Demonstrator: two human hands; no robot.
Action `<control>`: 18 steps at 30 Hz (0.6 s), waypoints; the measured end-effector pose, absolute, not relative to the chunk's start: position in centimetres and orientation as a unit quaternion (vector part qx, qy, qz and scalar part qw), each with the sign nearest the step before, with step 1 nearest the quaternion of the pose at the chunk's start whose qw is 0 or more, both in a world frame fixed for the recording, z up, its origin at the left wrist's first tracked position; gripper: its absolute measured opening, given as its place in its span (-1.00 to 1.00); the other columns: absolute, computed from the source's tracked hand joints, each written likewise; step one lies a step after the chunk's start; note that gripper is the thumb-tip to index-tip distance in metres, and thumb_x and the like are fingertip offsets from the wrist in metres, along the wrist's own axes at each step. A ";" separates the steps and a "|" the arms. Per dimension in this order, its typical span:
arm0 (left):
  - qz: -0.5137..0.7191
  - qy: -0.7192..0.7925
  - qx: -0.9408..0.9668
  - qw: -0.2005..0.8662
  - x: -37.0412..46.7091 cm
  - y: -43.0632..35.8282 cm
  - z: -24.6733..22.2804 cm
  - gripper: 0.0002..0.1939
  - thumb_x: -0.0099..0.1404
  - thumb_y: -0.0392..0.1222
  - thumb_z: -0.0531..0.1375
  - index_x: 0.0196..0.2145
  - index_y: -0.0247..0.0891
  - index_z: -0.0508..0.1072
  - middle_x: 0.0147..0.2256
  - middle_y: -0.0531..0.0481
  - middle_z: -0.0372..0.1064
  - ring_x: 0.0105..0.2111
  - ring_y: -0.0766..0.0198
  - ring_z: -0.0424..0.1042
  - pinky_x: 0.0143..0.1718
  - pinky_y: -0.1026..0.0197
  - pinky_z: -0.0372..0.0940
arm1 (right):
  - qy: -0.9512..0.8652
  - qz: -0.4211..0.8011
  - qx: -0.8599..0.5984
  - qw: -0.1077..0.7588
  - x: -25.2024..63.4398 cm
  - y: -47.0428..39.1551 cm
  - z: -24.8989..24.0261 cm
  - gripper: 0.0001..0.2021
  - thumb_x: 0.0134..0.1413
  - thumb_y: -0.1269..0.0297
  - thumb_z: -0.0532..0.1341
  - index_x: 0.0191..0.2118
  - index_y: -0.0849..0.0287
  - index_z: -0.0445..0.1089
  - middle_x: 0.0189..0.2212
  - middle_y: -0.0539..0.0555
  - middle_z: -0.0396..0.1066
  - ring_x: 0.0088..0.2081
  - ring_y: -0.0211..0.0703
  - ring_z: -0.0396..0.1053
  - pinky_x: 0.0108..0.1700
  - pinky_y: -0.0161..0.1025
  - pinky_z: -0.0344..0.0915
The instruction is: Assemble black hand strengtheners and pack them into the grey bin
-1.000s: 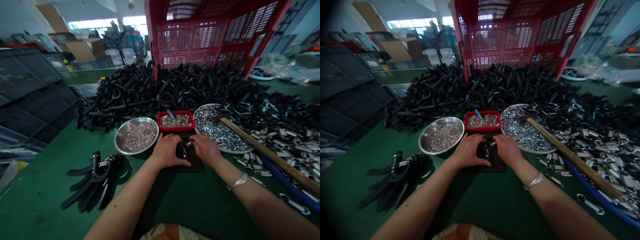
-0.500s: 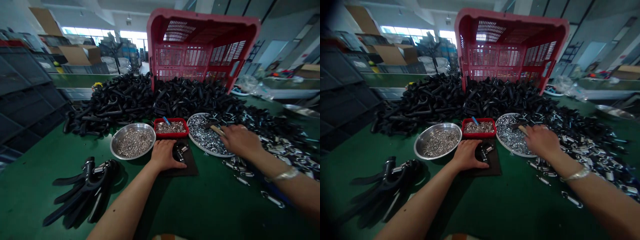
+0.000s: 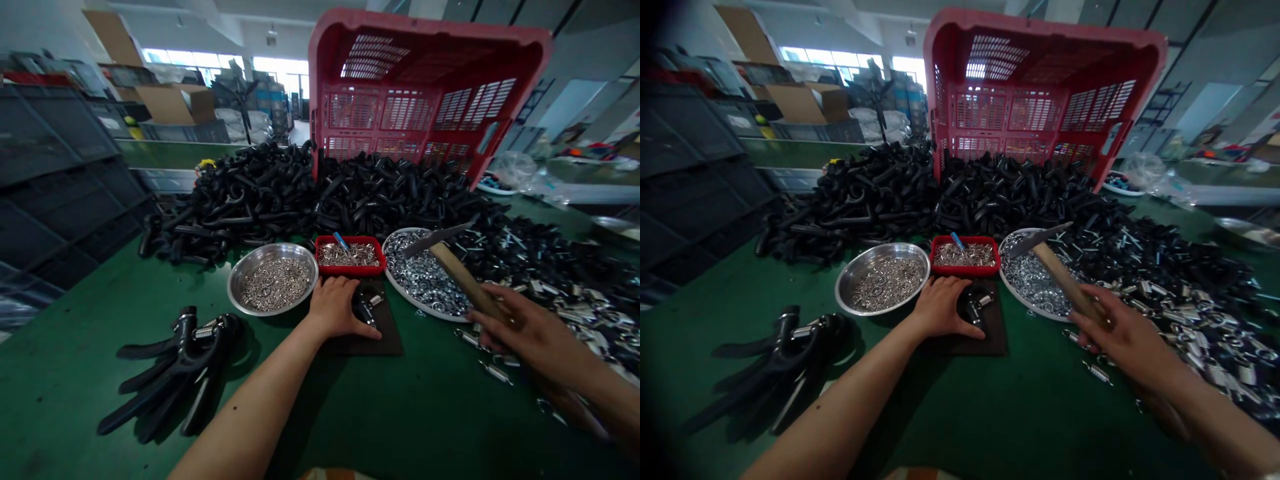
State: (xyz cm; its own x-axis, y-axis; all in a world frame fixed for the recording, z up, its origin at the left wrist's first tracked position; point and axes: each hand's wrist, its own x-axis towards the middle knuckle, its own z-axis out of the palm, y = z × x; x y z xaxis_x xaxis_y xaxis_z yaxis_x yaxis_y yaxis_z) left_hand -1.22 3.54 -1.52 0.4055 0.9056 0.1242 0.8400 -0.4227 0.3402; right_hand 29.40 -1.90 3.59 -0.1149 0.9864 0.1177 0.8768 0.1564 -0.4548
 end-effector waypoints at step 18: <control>0.130 0.517 0.837 0.122 -1.5 3.8 -1.2 0.12 -0.44 0.54 0.04 0.03 -0.19 0.20 -0.05 -0.08 0.21 -0.07 -0.01 0.16 0.01 -0.03 0.01 | -0.797 -0.137 -0.556 0.191 24.8 -5.0 2.0 -0.41 0.10 0.22 0.01 0.24 0.03 -0.17 -0.08 0.10 0.37 -0.23 -0.06 0.42 -0.27 -0.22 0.42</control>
State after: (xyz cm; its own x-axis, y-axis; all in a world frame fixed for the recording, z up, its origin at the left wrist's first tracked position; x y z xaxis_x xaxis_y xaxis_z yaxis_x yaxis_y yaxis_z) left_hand -1.50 3.78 -1.23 0.4322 0.8971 0.0922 0.8332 -0.4363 0.3396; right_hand 24.76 -5.00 1.99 -0.3077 0.8342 0.4576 0.9393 0.3430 0.0061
